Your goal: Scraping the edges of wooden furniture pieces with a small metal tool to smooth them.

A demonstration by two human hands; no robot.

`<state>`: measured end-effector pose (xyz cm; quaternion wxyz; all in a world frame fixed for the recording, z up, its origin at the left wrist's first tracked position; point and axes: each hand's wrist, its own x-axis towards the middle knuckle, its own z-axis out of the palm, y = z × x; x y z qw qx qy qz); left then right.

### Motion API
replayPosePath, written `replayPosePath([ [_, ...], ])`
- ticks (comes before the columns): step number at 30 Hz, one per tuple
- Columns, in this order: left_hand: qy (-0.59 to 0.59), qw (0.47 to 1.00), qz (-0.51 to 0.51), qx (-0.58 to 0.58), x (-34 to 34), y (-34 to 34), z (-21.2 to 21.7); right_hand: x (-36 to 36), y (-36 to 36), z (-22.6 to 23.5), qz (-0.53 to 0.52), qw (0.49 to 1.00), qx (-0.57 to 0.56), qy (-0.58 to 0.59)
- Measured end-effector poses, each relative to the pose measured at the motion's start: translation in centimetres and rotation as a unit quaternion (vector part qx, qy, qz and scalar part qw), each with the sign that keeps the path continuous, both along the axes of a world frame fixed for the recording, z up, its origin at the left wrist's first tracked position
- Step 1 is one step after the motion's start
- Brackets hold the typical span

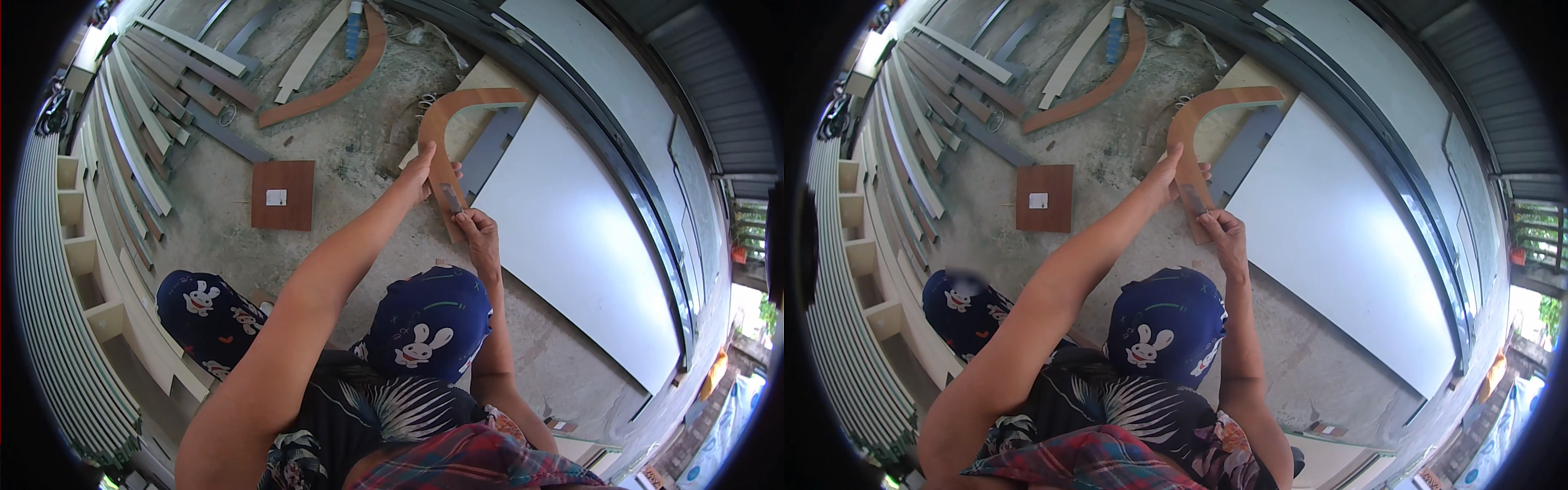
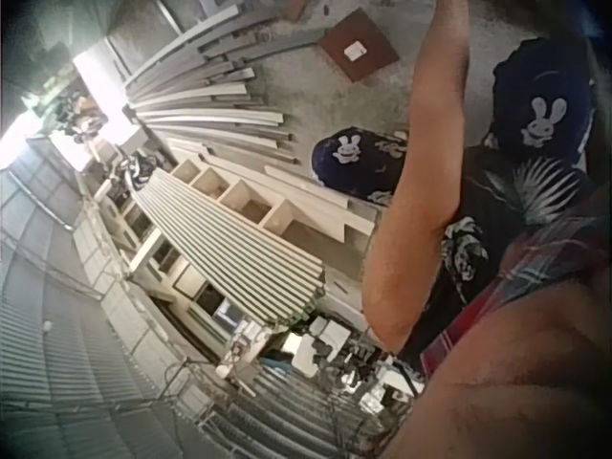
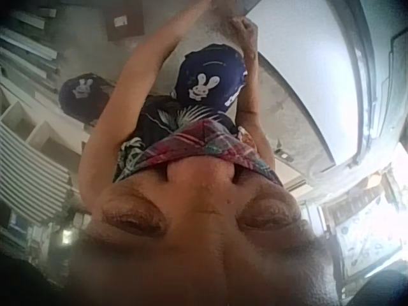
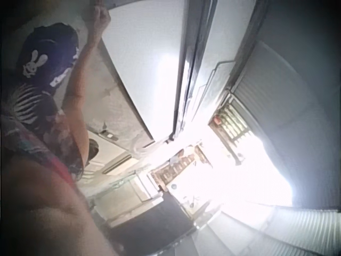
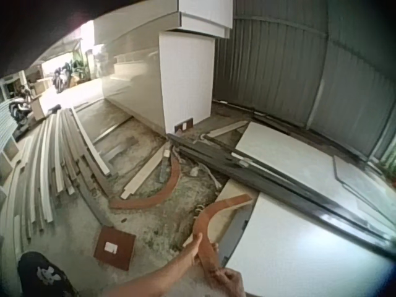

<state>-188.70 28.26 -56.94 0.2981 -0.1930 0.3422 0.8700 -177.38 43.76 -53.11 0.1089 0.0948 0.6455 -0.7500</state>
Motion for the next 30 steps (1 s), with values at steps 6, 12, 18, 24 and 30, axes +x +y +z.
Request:
replayPosePath([
  [6, 0.034, 0.999, -0.026, -0.033, -1.4, -0.5, -1.9, -1.8, 0.2, -2.0, -0.008, 0.998, -0.043, -0.035],
  [12, -0.030, 0.981, -0.100, -0.166, -1.2, -2.6, -3.0, -4.9, 0.4, -6.5, -0.042, 0.999, -0.015, -0.032],
  [18, -0.036, 0.967, -0.050, -0.249, 2.5, -9.3, -4.7, -8.4, -0.3, -8.0, -0.052, 0.998, -0.038, -0.022],
  [24, -0.018, 0.946, 0.061, -0.319, 5.9, -16.0, -4.9, -9.5, -1.7, -10.7, -0.038, 0.993, -0.095, -0.058],
  [30, 0.016, 0.843, 0.279, -0.459, 7.1, -20.8, -6.6, -9.5, -0.1, -13.2, -0.035, 0.999, -0.006, -0.032],
])
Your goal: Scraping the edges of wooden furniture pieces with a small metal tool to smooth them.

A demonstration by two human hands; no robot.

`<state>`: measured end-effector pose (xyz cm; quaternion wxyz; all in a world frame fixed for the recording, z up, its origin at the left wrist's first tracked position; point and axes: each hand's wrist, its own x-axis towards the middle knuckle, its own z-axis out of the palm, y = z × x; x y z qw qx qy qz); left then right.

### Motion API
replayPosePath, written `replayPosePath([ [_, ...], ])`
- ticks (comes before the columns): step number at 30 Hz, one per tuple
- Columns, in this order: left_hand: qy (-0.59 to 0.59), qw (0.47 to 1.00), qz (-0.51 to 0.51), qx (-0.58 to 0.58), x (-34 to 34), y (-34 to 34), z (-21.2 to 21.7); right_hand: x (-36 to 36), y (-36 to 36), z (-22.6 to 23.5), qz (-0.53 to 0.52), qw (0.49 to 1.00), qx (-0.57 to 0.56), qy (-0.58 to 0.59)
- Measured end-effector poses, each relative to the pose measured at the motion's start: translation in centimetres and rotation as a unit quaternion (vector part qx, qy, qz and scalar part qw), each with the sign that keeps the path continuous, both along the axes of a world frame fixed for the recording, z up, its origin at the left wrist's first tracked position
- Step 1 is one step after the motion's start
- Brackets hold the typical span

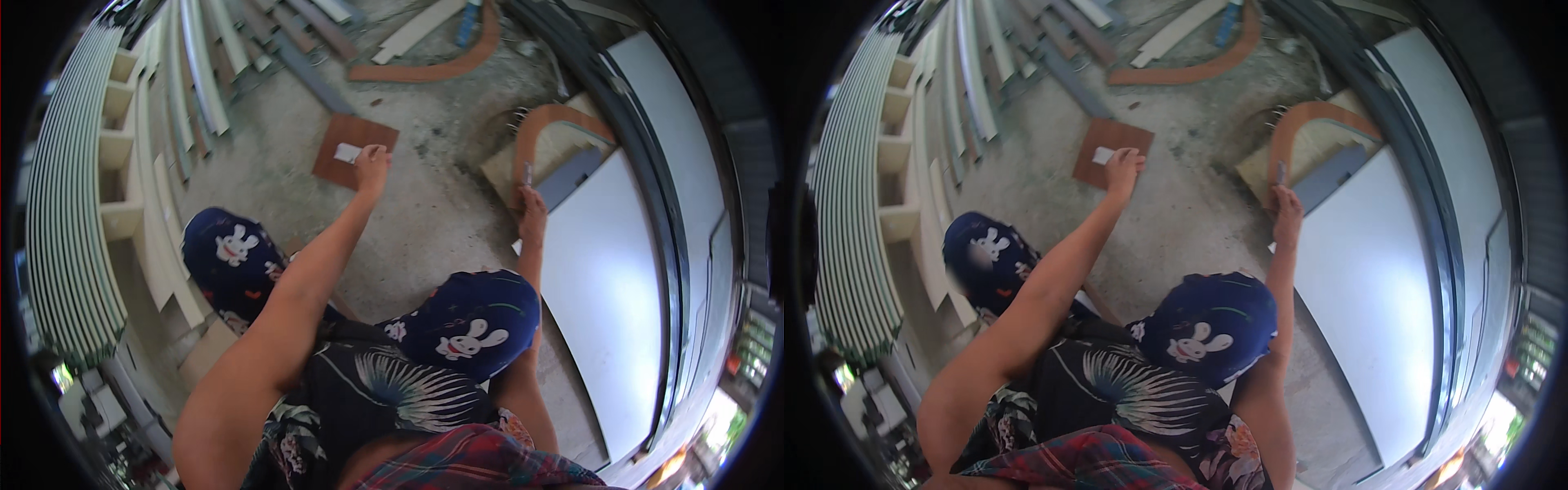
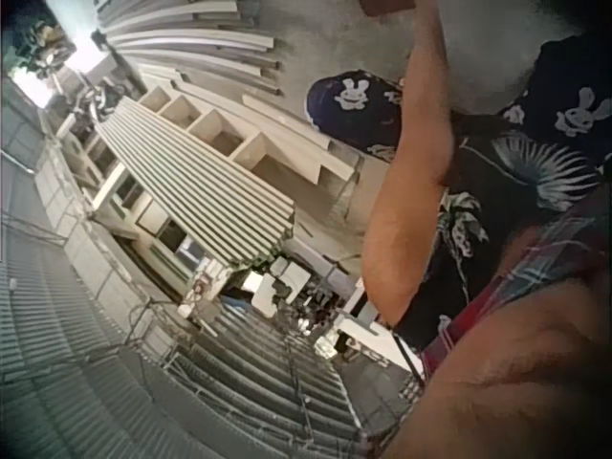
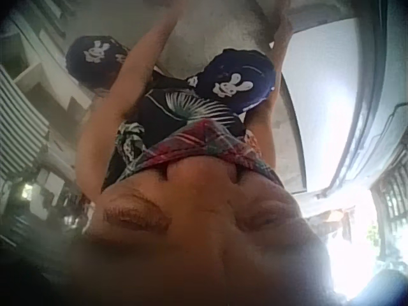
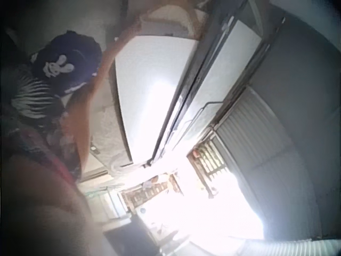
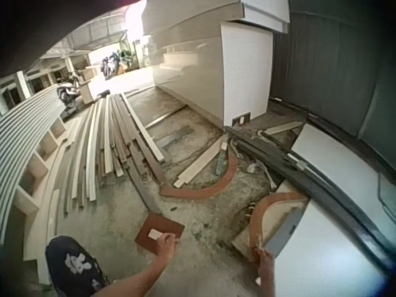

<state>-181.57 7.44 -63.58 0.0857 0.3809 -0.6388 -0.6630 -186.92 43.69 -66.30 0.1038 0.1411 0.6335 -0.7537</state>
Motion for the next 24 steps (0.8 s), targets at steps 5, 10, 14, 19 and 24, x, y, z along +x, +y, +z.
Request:
replayPosePath([
  [5, -0.050, 0.950, 0.070, -0.299, 3.4, -5.7, -2.6, 0.0, -2.9, 1.5, 0.068, 0.992, 0.098, -0.033],
  [10, -0.125, 0.916, 0.156, -0.347, 5.0, -6.6, -3.5, -0.9, -2.5, 1.3, 0.085, 0.991, 0.074, -0.066],
  [14, -0.213, 0.885, 0.248, -0.331, 6.7, -7.2, -4.7, -1.0, -3.7, 1.2, 0.122, 0.984, 0.116, -0.051],
  [19, -0.325, 0.869, 0.319, -0.197, 6.4, -8.0, -6.0, -1.6, -4.3, 0.5, 0.123, 0.968, 0.218, 0.008],
  [24, -0.345, 0.892, 0.288, -0.041, 6.8, -8.3, -7.4, -1.0, -4.9, 2.7, 0.110, 0.946, 0.300, 0.052],
])
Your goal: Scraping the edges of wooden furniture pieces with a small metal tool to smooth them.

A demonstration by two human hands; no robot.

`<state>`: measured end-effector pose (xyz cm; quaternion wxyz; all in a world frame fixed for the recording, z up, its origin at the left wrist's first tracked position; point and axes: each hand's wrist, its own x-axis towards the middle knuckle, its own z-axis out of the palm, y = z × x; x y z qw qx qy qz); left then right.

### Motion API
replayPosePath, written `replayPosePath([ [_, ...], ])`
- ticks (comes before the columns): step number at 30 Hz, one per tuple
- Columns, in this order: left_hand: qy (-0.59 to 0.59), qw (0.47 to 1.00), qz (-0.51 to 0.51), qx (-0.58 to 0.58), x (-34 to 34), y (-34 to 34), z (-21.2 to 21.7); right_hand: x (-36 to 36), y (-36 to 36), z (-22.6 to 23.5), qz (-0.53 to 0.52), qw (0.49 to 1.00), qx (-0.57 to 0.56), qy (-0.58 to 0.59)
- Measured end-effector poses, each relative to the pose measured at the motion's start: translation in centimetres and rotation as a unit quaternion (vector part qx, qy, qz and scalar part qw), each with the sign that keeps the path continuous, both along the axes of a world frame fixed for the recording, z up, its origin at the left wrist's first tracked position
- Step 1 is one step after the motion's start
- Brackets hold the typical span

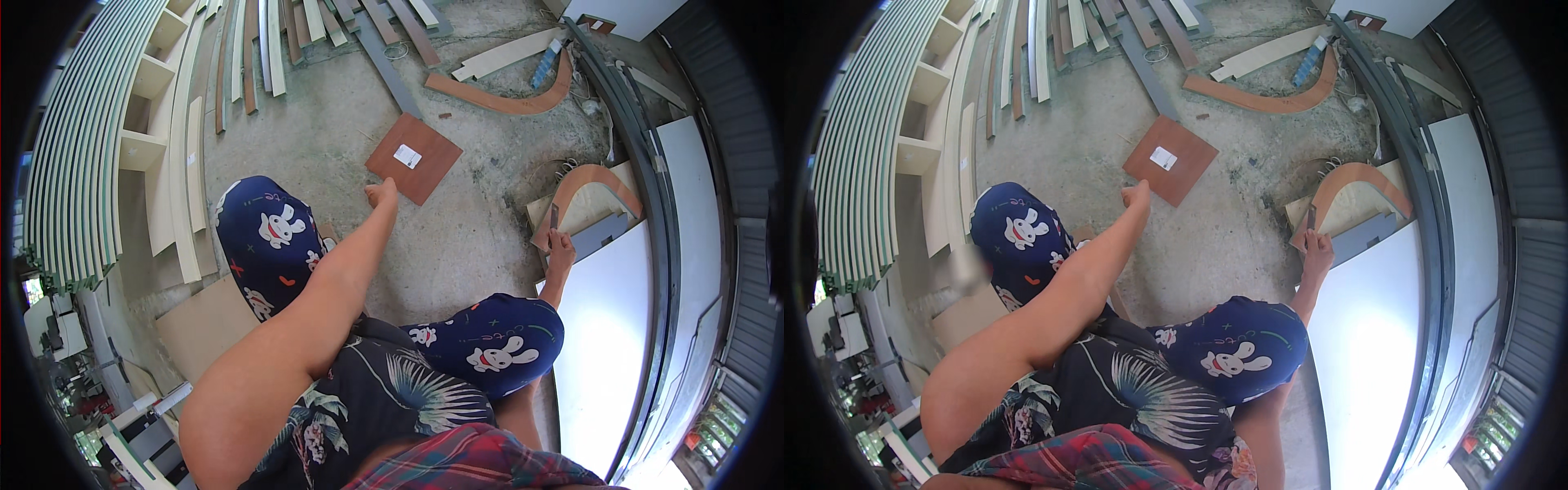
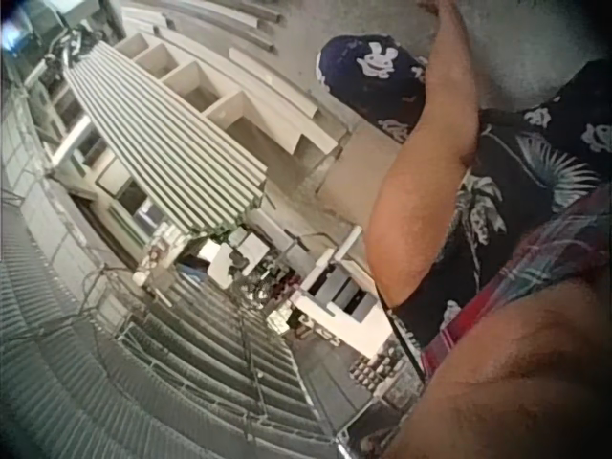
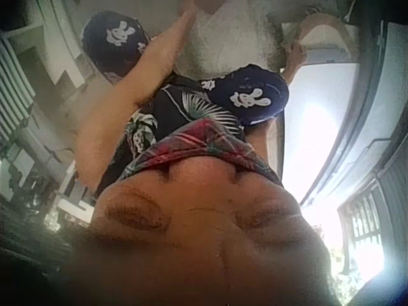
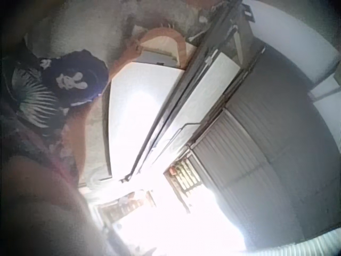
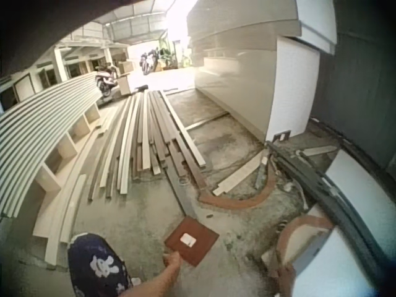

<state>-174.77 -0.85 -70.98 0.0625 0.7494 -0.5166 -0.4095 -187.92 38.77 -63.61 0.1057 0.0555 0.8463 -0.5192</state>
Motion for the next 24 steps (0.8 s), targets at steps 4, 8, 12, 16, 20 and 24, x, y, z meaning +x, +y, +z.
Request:
replayPosePath([
  [4, 0.027, 0.999, 0.028, -0.001, -1.2, 0.2, -0.6, 1.8, 1.5, 1.4, -0.045, 0.998, -0.025, -0.037],
  [8, 0.026, 0.999, 0.031, 0.023, -1.0, -0.8, -0.6, 3.8, 1.1, 2.5, -0.057, 0.995, -0.067, -0.053],
  [12, 0.068, 0.994, 0.077, 0.041, -1.7, -0.3, -1.3, 5.5, 1.8, 4.7, -0.067, 0.978, -0.164, -0.114],
  [16, 0.097, 0.989, 0.090, 0.065, -1.7, -1.3, -2.2, 6.1, 1.2, 4.9, -0.096, 0.971, -0.170, -0.138],
  [20, 0.159, 0.978, 0.111, 0.080, -1.8, -0.7, -1.7, 6.6, 1.5, 4.3, -0.101, 0.964, -0.179, -0.166],
  [24, 0.159, 0.986, 0.048, 0.021, -2.1, -0.2, -1.0, 7.4, 1.0, 3.7, -0.111, 0.965, -0.185, -0.151],
])
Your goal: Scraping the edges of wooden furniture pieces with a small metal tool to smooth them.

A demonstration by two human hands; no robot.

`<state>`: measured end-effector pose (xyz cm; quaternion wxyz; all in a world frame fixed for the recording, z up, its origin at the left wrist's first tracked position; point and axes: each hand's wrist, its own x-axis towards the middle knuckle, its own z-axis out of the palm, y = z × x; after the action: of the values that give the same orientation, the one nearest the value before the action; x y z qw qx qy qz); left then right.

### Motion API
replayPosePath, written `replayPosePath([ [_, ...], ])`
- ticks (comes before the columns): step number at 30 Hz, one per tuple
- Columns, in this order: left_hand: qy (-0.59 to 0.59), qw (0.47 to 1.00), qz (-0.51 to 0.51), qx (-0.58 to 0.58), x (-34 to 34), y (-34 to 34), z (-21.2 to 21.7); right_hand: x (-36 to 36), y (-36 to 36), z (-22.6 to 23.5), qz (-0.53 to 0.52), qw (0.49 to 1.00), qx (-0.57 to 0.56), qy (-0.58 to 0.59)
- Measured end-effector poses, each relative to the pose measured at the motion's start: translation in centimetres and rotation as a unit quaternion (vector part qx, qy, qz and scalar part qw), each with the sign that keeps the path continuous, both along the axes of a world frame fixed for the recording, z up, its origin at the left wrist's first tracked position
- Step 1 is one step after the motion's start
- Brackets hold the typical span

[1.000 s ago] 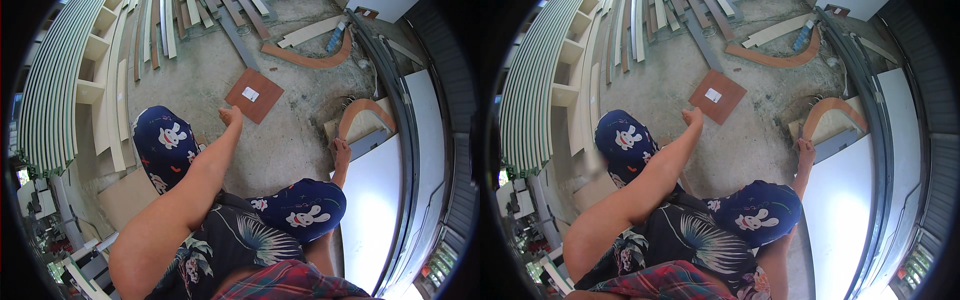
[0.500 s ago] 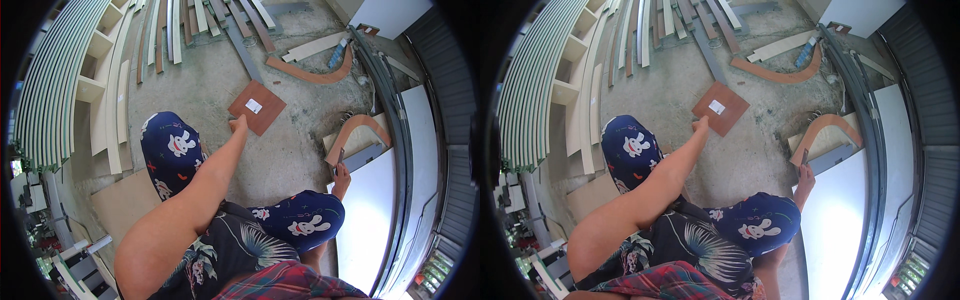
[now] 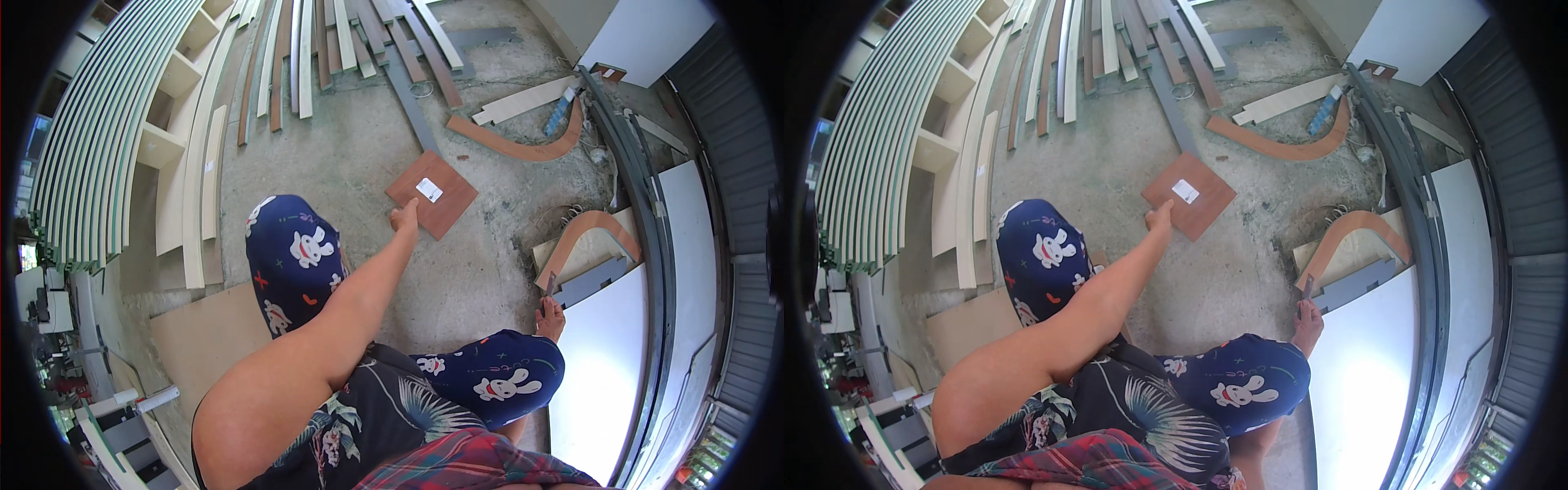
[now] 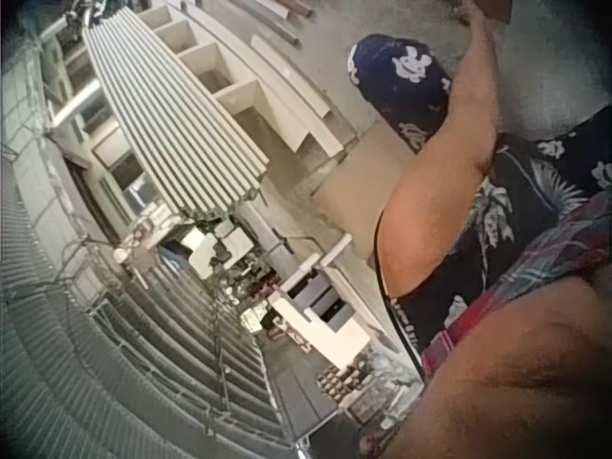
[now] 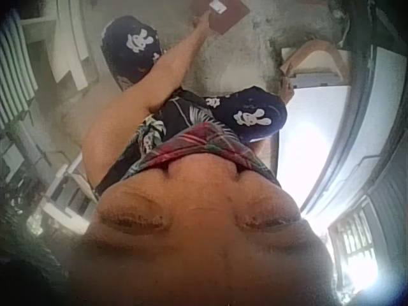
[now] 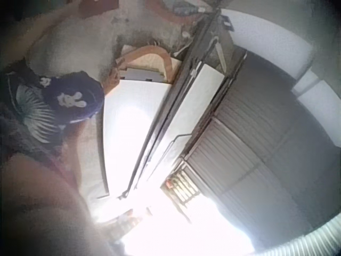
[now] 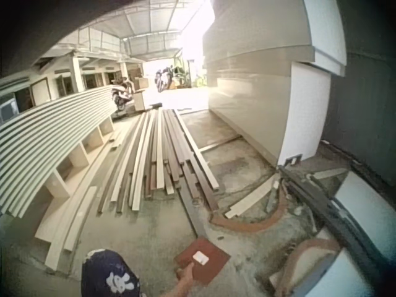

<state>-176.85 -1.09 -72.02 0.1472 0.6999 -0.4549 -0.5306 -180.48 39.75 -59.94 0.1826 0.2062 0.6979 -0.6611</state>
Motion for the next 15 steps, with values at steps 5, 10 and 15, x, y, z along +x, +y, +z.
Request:
replayPosePath([
  [5, 0.042, 0.981, -0.090, -0.164, -2.9, 2.6, 3.4, 0.1, 2.0, -1.6, 0.100, 0.988, 0.111, 0.049],
  [10, 0.181, 0.902, -0.223, -0.323, -4.9, 2.5, 8.6, -0.5, 0.5, 0.1, 0.020, 0.996, 0.082, 0.022],
  [15, 0.245, 0.827, -0.402, -0.306, -7.3, 8.8, 15.1, 0.1, 1.5, 1.9, -0.097, 0.992, -0.006, 0.080],
])
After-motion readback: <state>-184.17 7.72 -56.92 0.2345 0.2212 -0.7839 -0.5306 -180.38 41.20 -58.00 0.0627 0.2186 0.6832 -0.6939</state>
